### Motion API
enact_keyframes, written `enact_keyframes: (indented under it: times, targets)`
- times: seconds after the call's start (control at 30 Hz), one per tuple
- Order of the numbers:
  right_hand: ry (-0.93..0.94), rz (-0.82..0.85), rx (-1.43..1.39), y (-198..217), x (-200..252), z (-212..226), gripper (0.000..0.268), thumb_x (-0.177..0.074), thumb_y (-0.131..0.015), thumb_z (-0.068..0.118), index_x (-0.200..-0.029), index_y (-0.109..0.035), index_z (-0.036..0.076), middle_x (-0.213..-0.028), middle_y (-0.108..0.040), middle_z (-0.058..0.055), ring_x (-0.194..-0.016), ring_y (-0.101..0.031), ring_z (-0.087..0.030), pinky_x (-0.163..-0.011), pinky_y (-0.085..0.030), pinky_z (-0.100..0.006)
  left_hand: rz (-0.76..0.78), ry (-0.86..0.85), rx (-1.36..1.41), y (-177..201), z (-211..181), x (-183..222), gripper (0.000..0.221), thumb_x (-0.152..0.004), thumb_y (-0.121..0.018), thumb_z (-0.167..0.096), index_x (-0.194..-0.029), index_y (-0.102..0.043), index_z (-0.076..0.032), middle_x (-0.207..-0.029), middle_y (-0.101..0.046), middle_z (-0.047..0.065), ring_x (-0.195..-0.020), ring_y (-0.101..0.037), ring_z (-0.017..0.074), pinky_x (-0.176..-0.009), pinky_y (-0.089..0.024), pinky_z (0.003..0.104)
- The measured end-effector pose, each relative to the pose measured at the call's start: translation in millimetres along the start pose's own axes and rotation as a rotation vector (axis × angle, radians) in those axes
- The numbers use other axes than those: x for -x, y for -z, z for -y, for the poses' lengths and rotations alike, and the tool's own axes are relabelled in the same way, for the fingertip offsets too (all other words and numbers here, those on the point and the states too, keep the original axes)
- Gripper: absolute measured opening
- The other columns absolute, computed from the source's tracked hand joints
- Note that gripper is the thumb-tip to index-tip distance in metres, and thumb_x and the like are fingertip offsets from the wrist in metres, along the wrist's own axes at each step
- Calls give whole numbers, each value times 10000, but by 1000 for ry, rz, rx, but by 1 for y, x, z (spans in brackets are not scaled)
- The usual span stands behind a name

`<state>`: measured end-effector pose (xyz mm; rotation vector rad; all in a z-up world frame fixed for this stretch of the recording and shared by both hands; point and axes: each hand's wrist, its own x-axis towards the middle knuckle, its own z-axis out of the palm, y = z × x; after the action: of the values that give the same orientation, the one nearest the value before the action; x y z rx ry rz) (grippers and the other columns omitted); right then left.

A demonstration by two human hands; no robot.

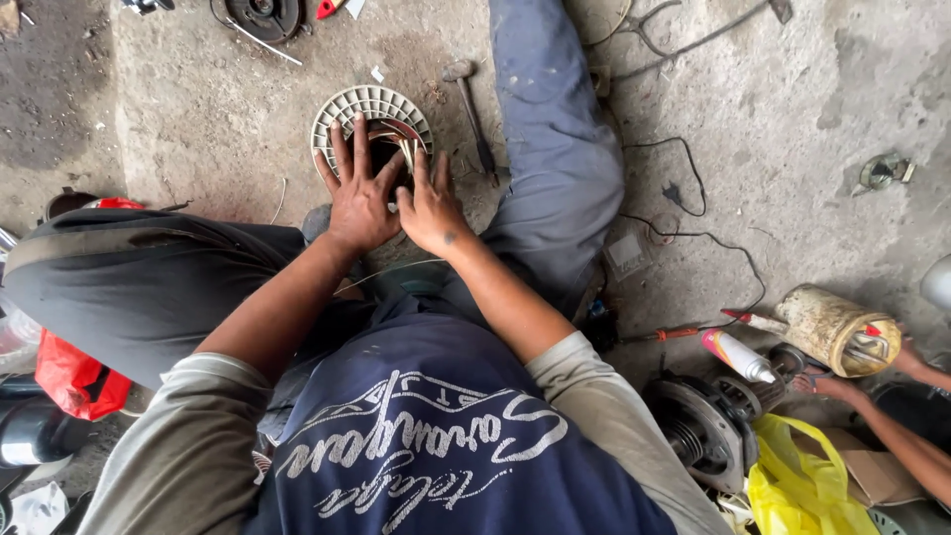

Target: Repairing a motor stator by threading and tying string around the copper windings to secure them.

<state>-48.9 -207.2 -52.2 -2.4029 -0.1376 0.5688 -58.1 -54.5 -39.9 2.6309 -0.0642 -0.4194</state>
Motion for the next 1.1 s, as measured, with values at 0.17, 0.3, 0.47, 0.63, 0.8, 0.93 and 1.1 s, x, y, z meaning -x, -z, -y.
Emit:
enact_keyframes:
  times: [0.17,0.3,0.47,0.63,0.8,0.93,1.1]
  targets:
    - [-105,-51,-414,-19,0,-5,665,-966,-625,288,-1514,-417,-26,-1540,-367,-333,-1378,-476,-532,-1087,-508,-567,-172,-94,89,-10,3,5,495,-889,-722,-297,-1384,-736,-299,-1762,-12,151,-1557,85,499,-1200,-81,712]
    - [4,-215,-322,-23,5,-7,538,-973,-647,223,-1459,-525,30,-1463,-502,-290,-1304,-573,-482,-1036,-555,-513,-269,-97,137,-13,5,3,425,-885,-764,-322,-1308,-793,-304,-1754,-101,129,-1565,-30,484,-1208,-186,648]
    - [40,-201,-205,-7,11,2,485,-1016,-596,163,-1488,-526,74,-1481,-486,-286,-1295,-574,-491,-1020,-582,-515,-265,-105,146,-19,11,-1,454,-827,-836,-365,-1279,-804,-346,-1747,-146,120,-1561,-87,478,-1203,-249,607]
    - [205,-163,-172,18,3,-7,460,-933,-607,32,-1384,-548,-40,-1374,-555,-296,-1121,-672,-445,-960,-581,-438,-226,-168,81,-13,13,-3,570,-796,-830,-274,-1363,-779,-247,-1723,-32,157,-1549,-3,475,-1216,-214,667]
    - [202,-8,-182,36,18,0,624,-879,-640,52,-1483,-486,66,-1334,-648,-260,-1133,-684,-419,-963,-564,-453,-183,-234,114,12,24,-14,542,-693,-895,-258,-1219,-810,-159,-1722,-115,129,-1530,-54,500,-1212,-249,710]
    - [264,-108,-272,31,33,11,597,-839,-701,13,-1402,-503,35,-1344,-670,-191,-1196,-696,-369,-1002,-567,-414,-3,-279,16,25,39,-16,491,-723,-872,-329,-1196,-805,-217,-1746,-93,93,-1534,12,475,-1218,-151,696]
    - [163,-135,-257,24,26,5,536,-802,-713,8,-1299,-533,98,-1226,-692,-83,-1064,-710,-276,-874,-579,-402,93,-191,59,31,35,-22,386,-931,-666,-463,-1215,-796,-235,-1743,99,100,-1553,155,415,-1235,37,668]
